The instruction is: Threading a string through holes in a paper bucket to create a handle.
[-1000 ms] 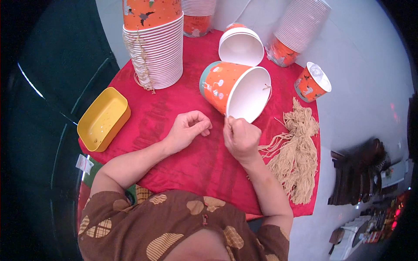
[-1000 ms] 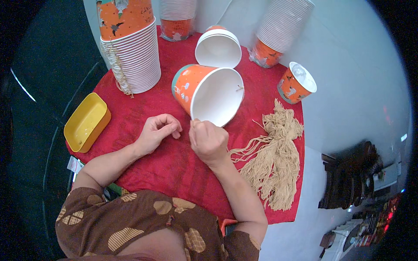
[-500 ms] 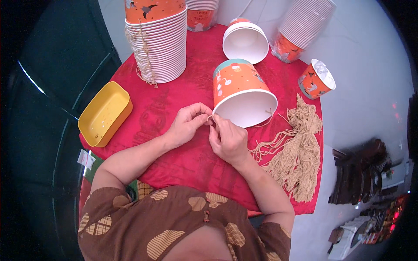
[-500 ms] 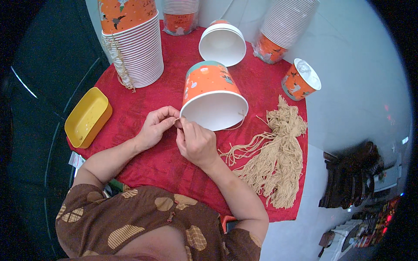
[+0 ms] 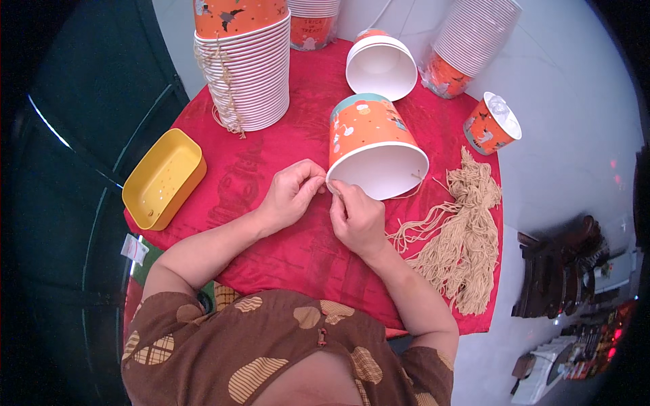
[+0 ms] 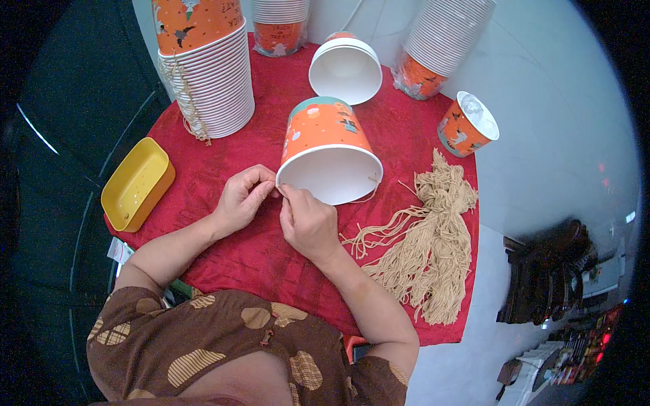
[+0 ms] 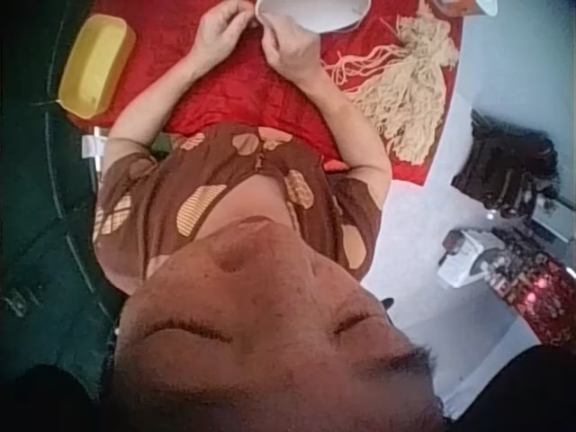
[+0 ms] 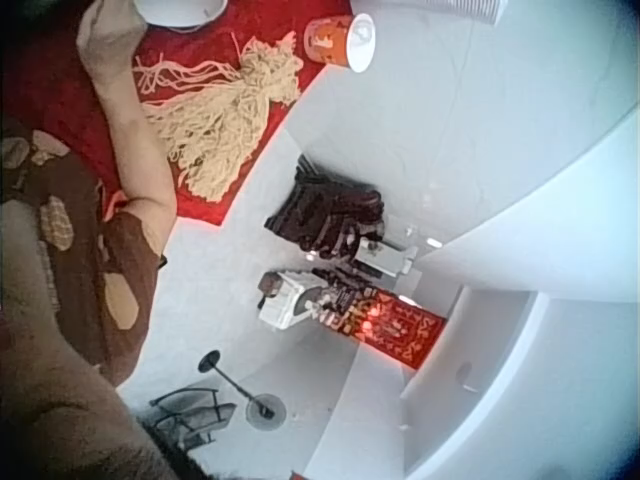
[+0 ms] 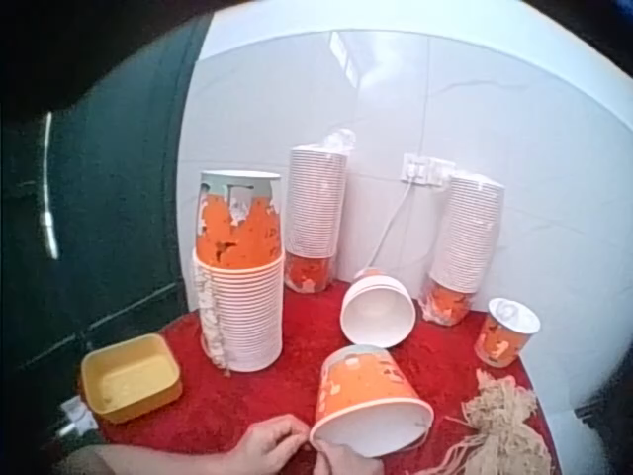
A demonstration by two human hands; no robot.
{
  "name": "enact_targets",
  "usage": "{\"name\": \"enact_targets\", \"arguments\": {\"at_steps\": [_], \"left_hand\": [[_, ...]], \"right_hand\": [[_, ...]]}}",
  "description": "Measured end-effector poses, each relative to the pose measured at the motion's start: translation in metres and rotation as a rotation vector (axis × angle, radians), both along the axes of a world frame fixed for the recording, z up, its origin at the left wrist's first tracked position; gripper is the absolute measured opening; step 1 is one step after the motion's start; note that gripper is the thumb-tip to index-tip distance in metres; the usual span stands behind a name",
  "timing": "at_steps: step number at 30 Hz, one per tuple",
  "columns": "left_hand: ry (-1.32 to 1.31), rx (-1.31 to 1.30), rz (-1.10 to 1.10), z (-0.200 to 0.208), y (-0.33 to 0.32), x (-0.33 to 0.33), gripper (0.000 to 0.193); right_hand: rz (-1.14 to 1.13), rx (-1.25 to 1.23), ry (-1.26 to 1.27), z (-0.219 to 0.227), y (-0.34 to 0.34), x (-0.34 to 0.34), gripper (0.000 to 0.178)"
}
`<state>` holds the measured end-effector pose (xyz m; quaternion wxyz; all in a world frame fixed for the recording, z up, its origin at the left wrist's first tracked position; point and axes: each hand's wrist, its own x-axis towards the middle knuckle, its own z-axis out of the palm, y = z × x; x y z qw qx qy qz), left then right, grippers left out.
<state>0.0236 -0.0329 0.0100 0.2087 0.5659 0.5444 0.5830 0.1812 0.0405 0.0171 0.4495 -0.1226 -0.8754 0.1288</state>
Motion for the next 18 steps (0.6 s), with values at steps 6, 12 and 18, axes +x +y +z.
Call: {"name": "enact_targets", "arguments": {"at_steps": [6, 12, 18], "left_hand": [[0.059, 0.019, -0.043, 0.001, 0.000, -0.001, 0.005], [0.230, 0.077, 0.007, 0.006, -0.003, 0.000, 0.003], [0.406, 0.065, 0.107, 0.014, -0.007, 0.008, 0.013]], "right_hand": [[-0.019, -0.076, -0.004, 0.001, 0.000, 0.004, 0.022], [-0.002, -0.101, 0.032, 0.000, -0.001, 0.002, 0.013], [0.027, -0.138, 0.061, 0.006, -0.003, 0.001, 0.008]]}}
